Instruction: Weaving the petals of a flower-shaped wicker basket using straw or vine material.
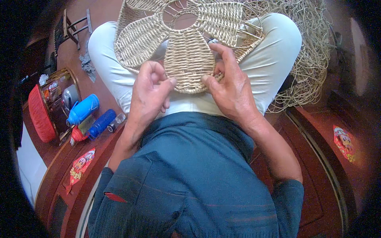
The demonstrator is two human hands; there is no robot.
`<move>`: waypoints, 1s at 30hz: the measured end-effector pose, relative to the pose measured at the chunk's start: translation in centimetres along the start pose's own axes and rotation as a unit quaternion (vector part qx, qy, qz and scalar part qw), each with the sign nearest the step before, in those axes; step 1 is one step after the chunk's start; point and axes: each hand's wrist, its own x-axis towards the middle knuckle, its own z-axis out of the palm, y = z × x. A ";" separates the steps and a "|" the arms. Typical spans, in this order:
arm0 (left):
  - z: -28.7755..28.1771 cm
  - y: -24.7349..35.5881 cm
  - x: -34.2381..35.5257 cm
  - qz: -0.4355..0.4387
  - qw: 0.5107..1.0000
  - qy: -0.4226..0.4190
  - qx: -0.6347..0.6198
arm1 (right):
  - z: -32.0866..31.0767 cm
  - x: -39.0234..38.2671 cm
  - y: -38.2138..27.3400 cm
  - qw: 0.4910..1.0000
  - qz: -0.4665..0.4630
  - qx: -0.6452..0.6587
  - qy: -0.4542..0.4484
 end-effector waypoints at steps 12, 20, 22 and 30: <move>2.6 -2.1 0.6 0.138 0.985 0.064 0.080 | 0.5 0.4 -0.5 0.996 -0.007 -0.087 0.000; 2.6 -2.9 0.9 0.086 0.994 0.062 -0.024 | 2.0 0.4 0.7 0.997 -0.049 -0.007 0.060; 2.5 -2.6 0.9 0.082 0.994 0.066 -0.005 | 2.0 0.2 0.5 0.997 -0.046 0.008 0.059; 0.4 1.0 -0.4 0.042 0.997 0.062 -0.019 | -0.9 0.2 -1.2 0.999 -0.007 -0.041 0.027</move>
